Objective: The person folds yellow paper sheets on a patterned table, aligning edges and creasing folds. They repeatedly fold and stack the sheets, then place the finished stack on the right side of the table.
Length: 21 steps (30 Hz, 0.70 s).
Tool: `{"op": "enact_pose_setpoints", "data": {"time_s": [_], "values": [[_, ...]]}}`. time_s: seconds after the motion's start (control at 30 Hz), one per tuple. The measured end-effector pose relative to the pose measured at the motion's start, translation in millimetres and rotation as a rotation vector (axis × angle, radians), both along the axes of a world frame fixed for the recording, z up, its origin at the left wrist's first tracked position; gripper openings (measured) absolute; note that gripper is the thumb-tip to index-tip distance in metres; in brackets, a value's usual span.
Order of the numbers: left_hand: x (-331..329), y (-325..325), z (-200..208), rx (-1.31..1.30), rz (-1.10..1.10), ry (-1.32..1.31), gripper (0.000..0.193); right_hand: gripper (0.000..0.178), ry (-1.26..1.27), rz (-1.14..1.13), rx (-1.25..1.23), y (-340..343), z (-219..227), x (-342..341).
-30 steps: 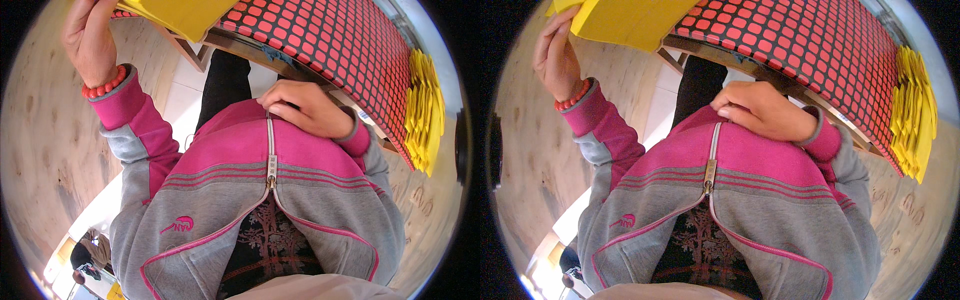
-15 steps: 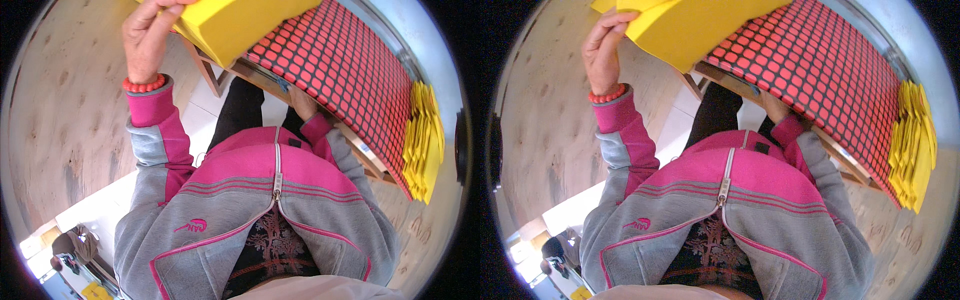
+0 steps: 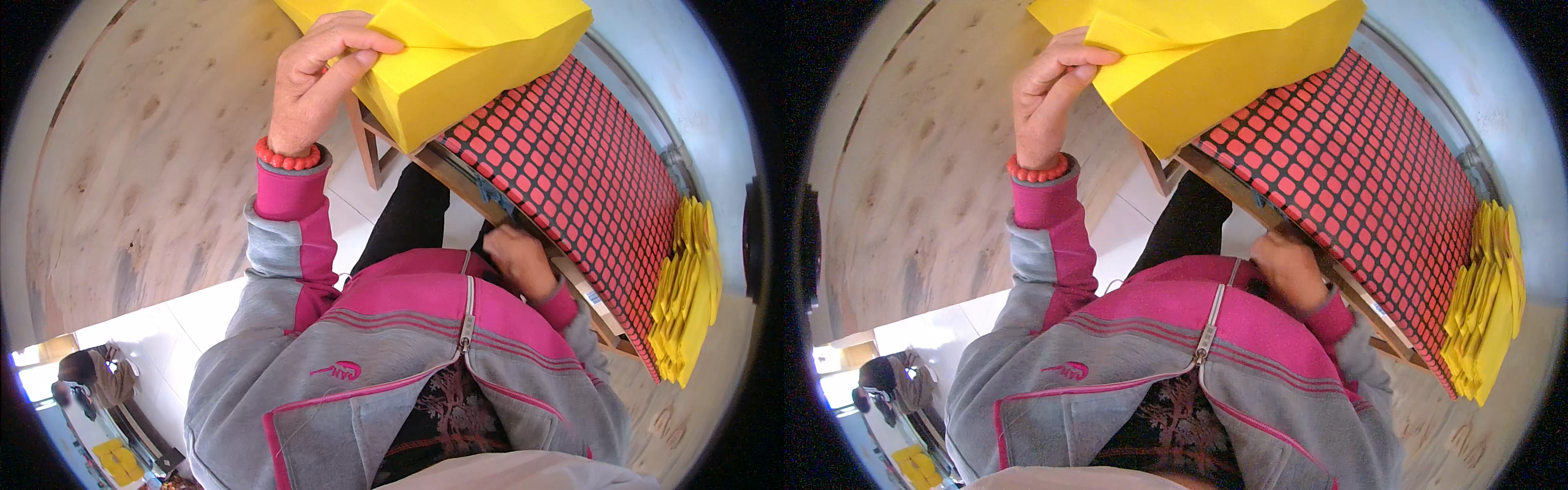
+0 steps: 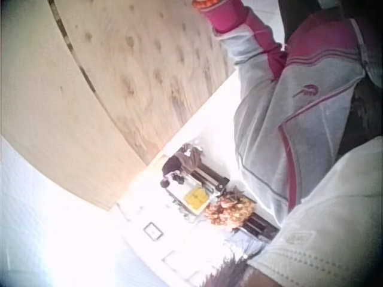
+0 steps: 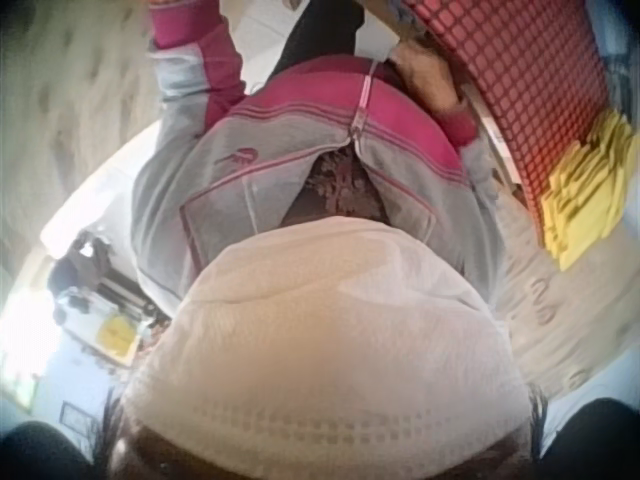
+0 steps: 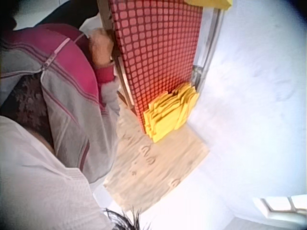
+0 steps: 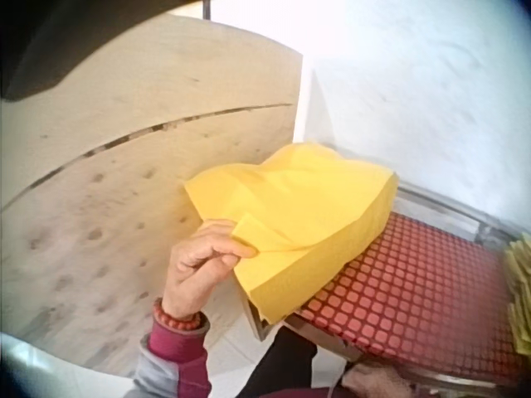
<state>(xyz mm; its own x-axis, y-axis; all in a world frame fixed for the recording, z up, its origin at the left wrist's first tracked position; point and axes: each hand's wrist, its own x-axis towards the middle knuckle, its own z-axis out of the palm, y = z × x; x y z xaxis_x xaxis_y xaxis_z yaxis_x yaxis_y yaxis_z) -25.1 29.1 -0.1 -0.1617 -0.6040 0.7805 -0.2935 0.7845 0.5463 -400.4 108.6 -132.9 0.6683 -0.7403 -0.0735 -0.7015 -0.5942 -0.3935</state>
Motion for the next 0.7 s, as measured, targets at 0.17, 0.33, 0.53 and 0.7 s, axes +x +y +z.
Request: {"op": "enact_pose_setpoints", "data": {"time_s": [0.17, 0.33, 0.53, 0.7], "values": [[-2.2, -0.6, 2.7, -0.027, 0.005, -0.028, 0.024, 0.013, -0.485, 0.263, -0.039, -0.5, 134.6, 22.4], [-5.4, 2.8, 7.8, 0.007, -0.024, 0.007, 0.023, 0.017, -0.522, 0.405, -0.573, -70.8, 212.7, 77.0], [-5.1, 4.4, 10.2, 0.078, -0.075, 0.096, 0.025, 0.019, -0.470, 0.530, -0.598, -107.2, 217.4, 121.9], [-3.0, 6.1, 10.6, 0.122, -0.063, 0.090, 0.030, 0.013, -0.595, 0.490, -0.565, -119.2, 199.3, 131.5]]}}
